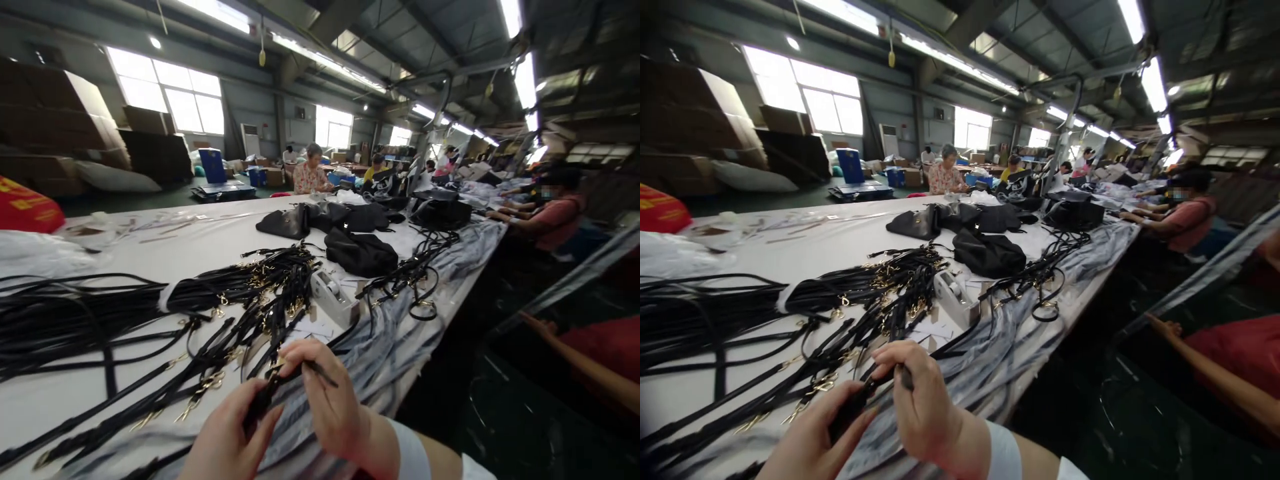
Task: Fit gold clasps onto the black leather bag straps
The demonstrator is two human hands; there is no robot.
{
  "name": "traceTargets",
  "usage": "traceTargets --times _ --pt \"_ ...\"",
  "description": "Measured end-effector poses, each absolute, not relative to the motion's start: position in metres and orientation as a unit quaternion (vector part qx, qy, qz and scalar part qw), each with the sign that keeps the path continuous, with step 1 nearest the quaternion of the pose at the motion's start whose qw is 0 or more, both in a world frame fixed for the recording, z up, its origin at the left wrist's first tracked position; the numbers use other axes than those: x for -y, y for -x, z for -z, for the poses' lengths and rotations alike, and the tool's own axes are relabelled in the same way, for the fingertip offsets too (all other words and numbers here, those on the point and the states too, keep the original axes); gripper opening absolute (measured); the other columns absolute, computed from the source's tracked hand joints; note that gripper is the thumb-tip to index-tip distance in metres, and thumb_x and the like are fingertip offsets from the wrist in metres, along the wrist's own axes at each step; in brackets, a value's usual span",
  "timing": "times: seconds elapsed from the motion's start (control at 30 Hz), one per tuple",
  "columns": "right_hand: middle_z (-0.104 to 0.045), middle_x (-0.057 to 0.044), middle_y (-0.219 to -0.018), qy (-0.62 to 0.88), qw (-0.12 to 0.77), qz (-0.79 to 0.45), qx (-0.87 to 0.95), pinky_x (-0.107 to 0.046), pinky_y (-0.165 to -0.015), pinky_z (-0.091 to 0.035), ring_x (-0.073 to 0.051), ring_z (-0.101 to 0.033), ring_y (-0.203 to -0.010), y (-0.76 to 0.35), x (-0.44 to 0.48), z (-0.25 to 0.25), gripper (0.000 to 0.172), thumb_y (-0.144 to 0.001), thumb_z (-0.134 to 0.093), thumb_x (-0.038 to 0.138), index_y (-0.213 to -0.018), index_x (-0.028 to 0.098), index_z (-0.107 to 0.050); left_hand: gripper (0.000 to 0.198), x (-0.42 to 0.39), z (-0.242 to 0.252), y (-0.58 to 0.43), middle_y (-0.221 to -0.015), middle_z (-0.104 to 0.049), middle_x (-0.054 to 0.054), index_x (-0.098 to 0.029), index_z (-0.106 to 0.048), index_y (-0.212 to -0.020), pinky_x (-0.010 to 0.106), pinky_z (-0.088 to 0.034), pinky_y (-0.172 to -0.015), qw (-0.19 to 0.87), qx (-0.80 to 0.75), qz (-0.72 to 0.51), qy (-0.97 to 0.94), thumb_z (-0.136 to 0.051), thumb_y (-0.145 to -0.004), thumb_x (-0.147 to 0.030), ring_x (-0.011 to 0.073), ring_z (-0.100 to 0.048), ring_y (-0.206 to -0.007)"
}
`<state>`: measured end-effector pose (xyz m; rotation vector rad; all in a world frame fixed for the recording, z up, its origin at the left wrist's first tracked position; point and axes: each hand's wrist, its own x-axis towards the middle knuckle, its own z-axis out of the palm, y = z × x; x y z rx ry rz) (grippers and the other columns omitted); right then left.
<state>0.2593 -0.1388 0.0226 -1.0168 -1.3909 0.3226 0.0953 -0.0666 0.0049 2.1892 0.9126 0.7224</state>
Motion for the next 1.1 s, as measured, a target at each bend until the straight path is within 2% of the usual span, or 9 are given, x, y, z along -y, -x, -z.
traceTargets --times 0.1,0.2,0.33,0.4,0.57,0.73,0.87,1.0,1.1 --pt "-0.062 -0.009 -0.099 0.434 0.654 -0.181 0.593 -0.032 -0.071 -0.051 -0.017 -0.058 -0.076 -0.267 0.147 -0.025 0.043 -0.104 -0.028 0.047 -0.128 0.020 -0.051 0.024 0.064 -0.002 -0.091 -0.082 -0.073 0.000 -0.025 -0.068 -0.090 0.024 -0.054 -0.065 0.300 -0.360 -0.308 -0.828 -0.064 -0.082 -0.046 0.0190 -0.069 -0.072" --pt "-0.058 -0.010 -0.097 0.436 0.630 -0.171 0.619 -0.036 -0.075 -0.049 -0.021 -0.055 -0.084 -0.272 0.153 -0.030 0.063 -0.099 -0.017 0.063 -0.123 0.018 -0.055 0.022 0.067 -0.008 -0.090 -0.079 -0.074 0.000 -0.025 -0.070 -0.087 0.025 -0.053 -0.062 0.275 -0.366 -0.325 -0.828 -0.066 -0.081 -0.046 0.0189 -0.069 -0.069" --pt "-0.057 -0.006 -0.094 0.469 0.576 -0.178 0.645 -0.033 -0.083 -0.044 -0.019 -0.055 -0.090 -0.278 0.148 -0.037 0.039 -0.104 -0.033 0.043 -0.086 0.019 -0.058 0.012 0.083 -0.021 -0.095 -0.077 -0.073 0.001 -0.023 -0.071 -0.087 0.025 -0.050 -0.064 0.274 -0.339 -0.317 -0.842 -0.069 -0.082 -0.034 0.0178 -0.067 -0.070" --pt "-0.057 -0.006 -0.097 0.483 0.537 -0.206 0.661 -0.031 -0.084 -0.043 -0.018 -0.055 -0.092 -0.281 0.141 -0.034 0.031 -0.101 -0.044 0.034 -0.078 0.018 -0.056 0.011 0.088 -0.025 -0.099 -0.080 -0.073 0.001 -0.021 -0.070 -0.090 0.025 -0.049 -0.066 0.281 -0.323 -0.318 -0.846 -0.070 -0.082 -0.028 0.0172 -0.066 -0.073" --pt "-0.059 -0.006 -0.103 0.489 0.473 -0.271 0.682 -0.030 -0.088 -0.041 -0.017 -0.056 -0.096 -0.288 0.130 -0.023 0.030 -0.100 -0.047 0.028 -0.073 0.019 -0.055 0.013 0.088 -0.022 -0.101 -0.071 -0.070 0.001 -0.018 -0.069 -0.080 0.023 -0.044 -0.060 0.286 -0.355 -0.344 -0.821 -0.077 -0.077 -0.027 0.0144 -0.061 -0.065" --pt "-0.059 -0.006 -0.105 0.478 0.451 -0.281 0.699 -0.029 -0.089 -0.042 -0.018 -0.057 -0.099 -0.292 0.130 -0.023 0.029 -0.099 -0.047 0.027 -0.072 0.019 -0.056 0.012 0.084 -0.020 -0.099 -0.076 -0.072 0.001 -0.019 -0.072 -0.086 0.023 -0.047 -0.063 0.321 -0.357 -0.358 -0.801 -0.077 -0.079 -0.027 0.0139 -0.064 -0.067" --pt "-0.060 -0.008 -0.110 0.466 0.413 -0.278 0.731 -0.030 -0.093 -0.043 -0.018 -0.057 -0.105 -0.296 0.125 -0.025 0.026 -0.099 -0.047 0.023 -0.076 0.018 -0.059 0.014 0.078 -0.021 -0.095 -0.080 -0.073 0.001 -0.021 -0.073 -0.093 0.024 -0.050 -0.068 0.274 -0.316 -0.318 -0.851 -0.077 -0.080 -0.026 0.0156 -0.066 -0.072" --pt "-0.061 -0.010 -0.118 0.456 0.384 -0.267 0.757 -0.031 -0.099 -0.042 -0.018 -0.056 -0.114 -0.295 0.128 -0.034 0.025 -0.098 -0.047 0.020 -0.079 0.017 -0.063 0.014 0.076 -0.022 -0.093 -0.083 -0.073 0.002 -0.022 -0.070 -0.100 0.024 -0.053 -0.065 0.205 -0.253 -0.298 -0.897 -0.065 -0.090 -0.030 0.0166 -0.069 -0.072" --pt "-0.065 -0.007 -0.118 0.458 0.375 -0.224 0.774 -0.033 -0.109 -0.034 -0.016 -0.058 -0.114 -0.289 0.130 -0.040 0.021 -0.095 -0.053 0.018 -0.077 0.016 -0.063 0.021 0.071 -0.015 -0.093 -0.086 -0.074 0.002 -0.024 -0.068 -0.105 0.022 -0.055 -0.062 0.153 -0.205 -0.343 -0.904 -0.051 -0.097 -0.036 0.0158 -0.071 -0.071"
